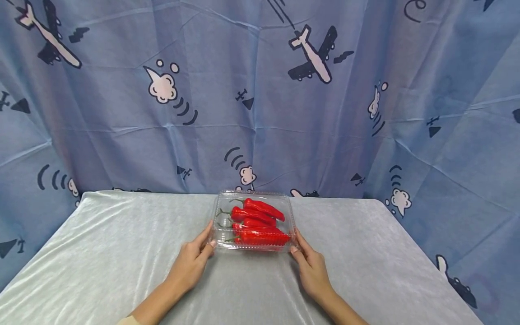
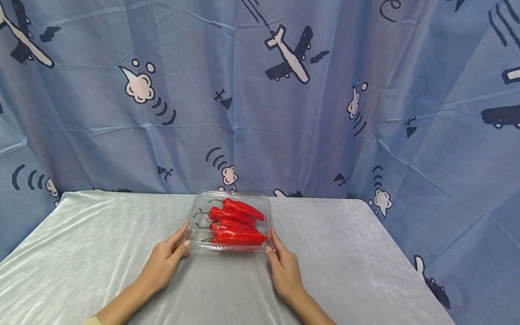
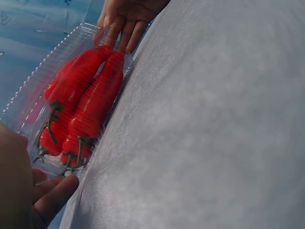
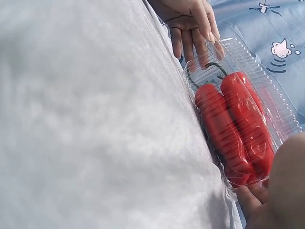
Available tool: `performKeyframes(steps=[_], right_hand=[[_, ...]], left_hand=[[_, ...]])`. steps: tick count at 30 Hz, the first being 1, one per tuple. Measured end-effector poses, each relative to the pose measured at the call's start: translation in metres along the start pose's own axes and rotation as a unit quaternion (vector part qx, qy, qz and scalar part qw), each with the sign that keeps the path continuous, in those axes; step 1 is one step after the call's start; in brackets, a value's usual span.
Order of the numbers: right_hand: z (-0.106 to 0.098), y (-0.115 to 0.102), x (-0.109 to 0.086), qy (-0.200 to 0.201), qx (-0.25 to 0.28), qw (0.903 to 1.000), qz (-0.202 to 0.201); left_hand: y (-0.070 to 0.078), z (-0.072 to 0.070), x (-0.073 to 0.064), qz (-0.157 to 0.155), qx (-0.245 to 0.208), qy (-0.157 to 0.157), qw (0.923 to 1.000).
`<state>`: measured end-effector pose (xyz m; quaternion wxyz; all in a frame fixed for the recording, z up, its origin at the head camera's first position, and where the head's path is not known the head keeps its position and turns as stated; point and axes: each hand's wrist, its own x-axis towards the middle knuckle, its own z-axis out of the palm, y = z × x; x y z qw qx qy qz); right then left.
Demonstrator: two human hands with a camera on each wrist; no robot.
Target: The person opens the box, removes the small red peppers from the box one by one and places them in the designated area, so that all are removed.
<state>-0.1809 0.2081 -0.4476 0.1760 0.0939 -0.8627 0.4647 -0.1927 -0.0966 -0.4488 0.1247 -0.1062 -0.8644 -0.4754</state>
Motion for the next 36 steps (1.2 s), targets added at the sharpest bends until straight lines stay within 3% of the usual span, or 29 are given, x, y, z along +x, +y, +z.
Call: performKeyframes(steps=[17,23,36], right_hand=[[0.0002,0.0015,0.0007,0.007,0.022,0.9997,0.000],[0.0023,0.0020,0.0005,0.030,0.044,0.9985,0.010],[0.0022,0.0005,0.0024,0.057,0.008,0.9983,0.012]], left_hand=[[0.0012,-0.0006,-0.0011,0.013,0.011,0.010,0.9998],[0.0020,-0.0008,-0.0014,0.016,0.018,0.006,0.9997],[0.0014,-0.0005,-0.0010,0.026,0.019,-0.001,0.9995]])
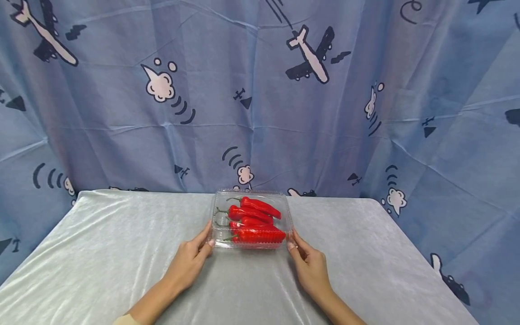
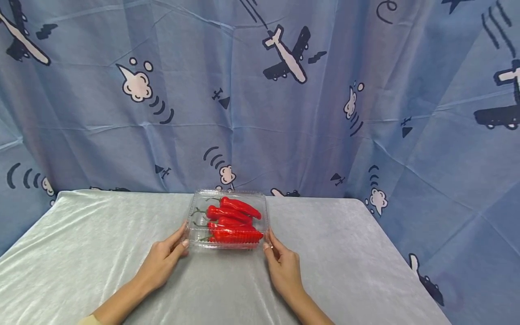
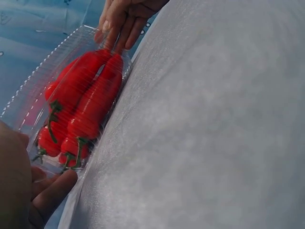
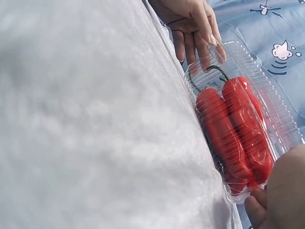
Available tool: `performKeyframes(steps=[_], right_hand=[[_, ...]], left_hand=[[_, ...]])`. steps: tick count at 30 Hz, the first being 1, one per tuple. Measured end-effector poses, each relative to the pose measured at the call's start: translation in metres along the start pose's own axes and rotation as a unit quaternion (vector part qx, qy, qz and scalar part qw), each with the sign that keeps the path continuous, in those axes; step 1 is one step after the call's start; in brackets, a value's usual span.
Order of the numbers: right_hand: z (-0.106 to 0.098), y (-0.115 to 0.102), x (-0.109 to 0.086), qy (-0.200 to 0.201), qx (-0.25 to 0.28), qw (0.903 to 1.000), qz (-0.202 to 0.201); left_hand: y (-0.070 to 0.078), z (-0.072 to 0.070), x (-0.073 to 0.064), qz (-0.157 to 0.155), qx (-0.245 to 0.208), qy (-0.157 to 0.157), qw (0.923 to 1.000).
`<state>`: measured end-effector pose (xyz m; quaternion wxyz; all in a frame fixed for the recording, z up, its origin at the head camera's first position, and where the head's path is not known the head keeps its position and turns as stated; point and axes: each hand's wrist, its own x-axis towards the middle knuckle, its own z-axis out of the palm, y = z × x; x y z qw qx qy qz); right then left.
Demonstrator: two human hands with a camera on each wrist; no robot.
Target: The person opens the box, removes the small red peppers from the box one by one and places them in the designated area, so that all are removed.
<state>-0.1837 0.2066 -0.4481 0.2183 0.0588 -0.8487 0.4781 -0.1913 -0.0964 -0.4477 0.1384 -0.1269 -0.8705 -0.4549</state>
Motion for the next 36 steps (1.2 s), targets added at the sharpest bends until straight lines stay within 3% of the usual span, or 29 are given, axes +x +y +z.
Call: performKeyframes(steps=[11,22,31,36], right_hand=[[0.0005,-0.0051,0.0014,0.029,-0.023,0.9992,0.018],[0.0009,-0.0062,0.0006,0.057,-0.044,0.9974,0.000],[0.0007,-0.0069,0.0041,0.034,0.059,0.9972,0.032],[0.0033,-0.0077,0.0056,0.044,0.086,0.9944,0.043]], left_hand=[[0.0004,-0.0012,0.0001,0.000,0.001,-0.004,1.0000],[0.0009,-0.0016,0.0006,-0.001,0.004,-0.007,1.0000],[0.0019,-0.0016,0.0004,0.012,0.005,-0.001,0.9999],[0.0025,-0.0021,0.0005,0.019,0.005,0.002,0.9998]])
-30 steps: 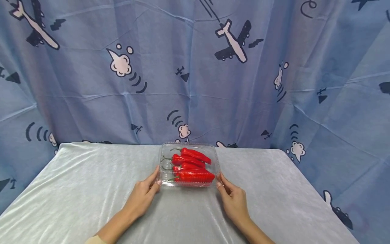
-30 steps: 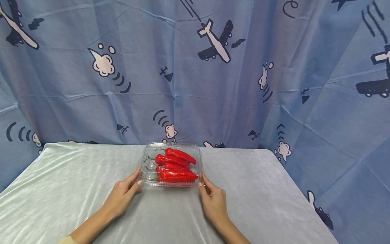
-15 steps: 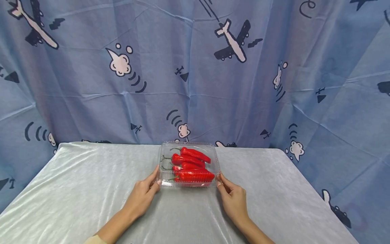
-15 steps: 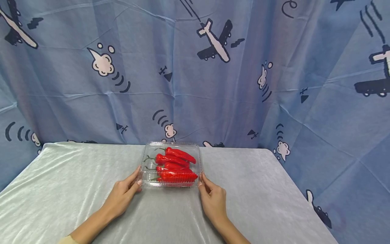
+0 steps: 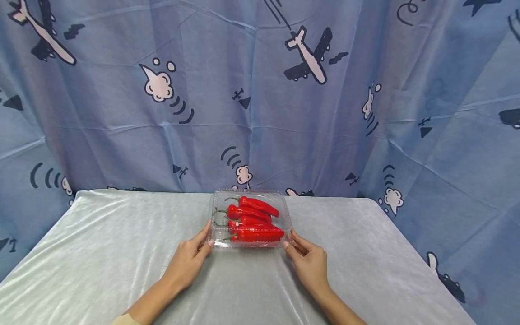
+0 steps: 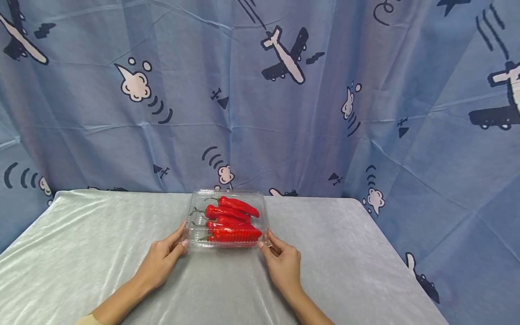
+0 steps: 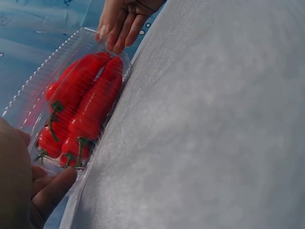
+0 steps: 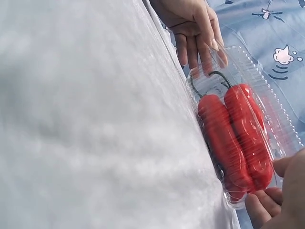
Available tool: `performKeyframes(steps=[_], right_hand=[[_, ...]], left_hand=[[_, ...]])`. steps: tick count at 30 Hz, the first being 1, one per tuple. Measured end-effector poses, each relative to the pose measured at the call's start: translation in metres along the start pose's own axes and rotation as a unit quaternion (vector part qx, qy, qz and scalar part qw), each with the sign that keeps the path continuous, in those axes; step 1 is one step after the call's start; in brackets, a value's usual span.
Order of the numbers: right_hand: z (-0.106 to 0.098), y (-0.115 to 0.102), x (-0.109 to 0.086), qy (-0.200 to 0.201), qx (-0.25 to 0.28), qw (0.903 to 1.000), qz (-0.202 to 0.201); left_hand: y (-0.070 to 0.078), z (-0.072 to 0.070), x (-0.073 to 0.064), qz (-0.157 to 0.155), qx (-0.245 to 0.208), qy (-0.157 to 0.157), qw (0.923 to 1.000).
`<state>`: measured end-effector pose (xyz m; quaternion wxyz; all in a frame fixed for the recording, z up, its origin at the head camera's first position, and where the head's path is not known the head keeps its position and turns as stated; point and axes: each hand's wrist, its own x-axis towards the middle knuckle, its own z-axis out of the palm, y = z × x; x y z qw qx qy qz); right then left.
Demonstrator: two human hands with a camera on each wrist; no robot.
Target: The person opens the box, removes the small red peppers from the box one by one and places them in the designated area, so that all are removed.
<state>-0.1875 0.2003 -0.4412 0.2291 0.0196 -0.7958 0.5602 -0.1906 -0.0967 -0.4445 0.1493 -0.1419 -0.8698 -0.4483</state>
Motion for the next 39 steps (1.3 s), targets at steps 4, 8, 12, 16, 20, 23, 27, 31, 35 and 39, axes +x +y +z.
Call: performKeyframes(steps=[4,8,12,16,20,23,27,31,35,39], right_hand=[[0.0031,-0.0009,0.0001,0.018,0.014,0.9998,-0.001],[0.0050,-0.0007,0.0003,0.044,0.012,0.9989,-0.011],[0.0067,-0.0004,0.0006,0.062,0.021,0.9977,-0.016],[0.0077,-0.0012,0.0013,0.063,0.029,0.9975,-0.011],[0.0071,-0.0004,0.0018,0.069,0.014,0.9973,-0.021],[0.0055,0.0006,0.0014,0.075,-0.008,0.9968,-0.028],[0.0029,0.0001,-0.0001,0.078,-0.029,0.9962,-0.027],[0.0018,0.0003,-0.0009,0.077,-0.028,0.9963,-0.024],[0.0015,0.0020,-0.0017,0.075,-0.031,0.9964,-0.023],[0.0005,0.0042,-0.0019,0.074,-0.050,0.9954,-0.034]], left_hand=[[0.0003,-0.0005,0.0001,0.003,-0.001,0.000,1.0000],[0.0011,0.0001,0.0012,0.012,0.000,-0.006,0.9999],[0.0010,-0.0001,0.0017,0.021,0.006,-0.003,0.9997],[0.0002,-0.0009,0.0018,0.028,0.009,0.003,0.9996],[-0.0009,-0.0007,0.0022,0.029,0.006,0.007,0.9995],[-0.0011,0.0007,0.0023,0.028,0.000,0.008,0.9996],[-0.0009,0.0027,0.0023,0.020,-0.021,0.007,0.9996],[-0.0008,0.0035,0.0024,0.008,-0.053,0.010,0.9985],[-0.0006,0.0032,0.0022,0.004,-0.075,0.012,0.9971],[-0.0008,0.0030,0.0010,0.001,-0.060,0.021,0.9980]])
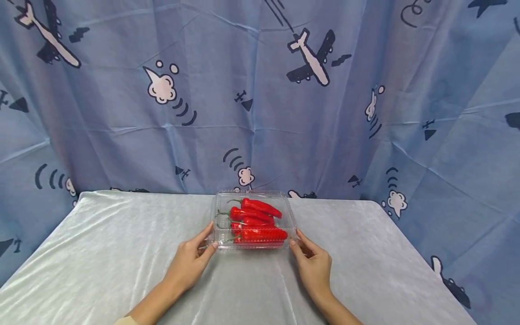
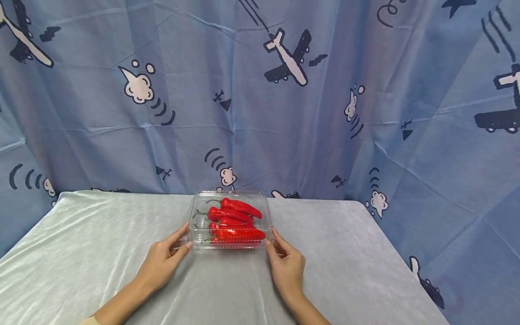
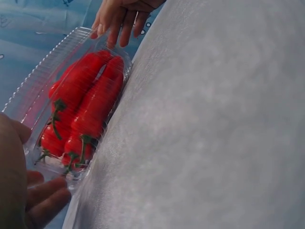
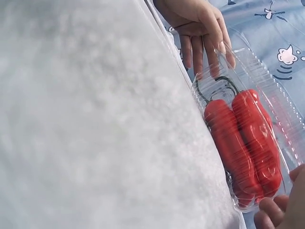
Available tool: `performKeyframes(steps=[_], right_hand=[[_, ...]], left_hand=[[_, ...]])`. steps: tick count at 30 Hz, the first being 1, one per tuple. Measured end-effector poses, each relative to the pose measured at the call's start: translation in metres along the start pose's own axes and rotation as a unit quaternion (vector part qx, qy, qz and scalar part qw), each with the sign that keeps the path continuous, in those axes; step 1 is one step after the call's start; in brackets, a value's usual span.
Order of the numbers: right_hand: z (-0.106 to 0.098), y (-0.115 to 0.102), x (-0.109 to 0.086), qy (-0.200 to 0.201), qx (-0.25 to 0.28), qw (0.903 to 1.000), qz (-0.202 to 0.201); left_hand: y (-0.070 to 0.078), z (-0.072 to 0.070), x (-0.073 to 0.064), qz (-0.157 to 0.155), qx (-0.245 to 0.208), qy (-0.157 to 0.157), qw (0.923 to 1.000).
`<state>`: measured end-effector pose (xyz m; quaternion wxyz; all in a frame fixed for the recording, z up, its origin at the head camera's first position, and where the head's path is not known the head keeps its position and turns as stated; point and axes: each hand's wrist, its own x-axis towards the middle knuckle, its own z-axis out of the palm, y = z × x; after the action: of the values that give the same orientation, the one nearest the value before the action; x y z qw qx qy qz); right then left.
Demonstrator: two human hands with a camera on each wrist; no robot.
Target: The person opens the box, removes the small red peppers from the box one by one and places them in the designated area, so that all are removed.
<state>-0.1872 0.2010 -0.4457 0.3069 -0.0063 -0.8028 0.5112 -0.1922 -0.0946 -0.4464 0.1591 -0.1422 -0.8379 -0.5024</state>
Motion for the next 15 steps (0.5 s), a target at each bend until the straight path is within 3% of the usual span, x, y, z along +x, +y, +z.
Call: performKeyframes(steps=[7,15], right_hand=[[-0.005,0.005,0.001,0.005,-0.009,0.9986,-0.051],[-0.009,0.015,0.011,-0.008,-0.014,0.9848,-0.173]], left_hand=[[0.001,-0.001,-0.001,0.015,0.057,0.025,0.9979],[0.004,-0.012,0.003,0.069,0.121,0.043,0.9893]])
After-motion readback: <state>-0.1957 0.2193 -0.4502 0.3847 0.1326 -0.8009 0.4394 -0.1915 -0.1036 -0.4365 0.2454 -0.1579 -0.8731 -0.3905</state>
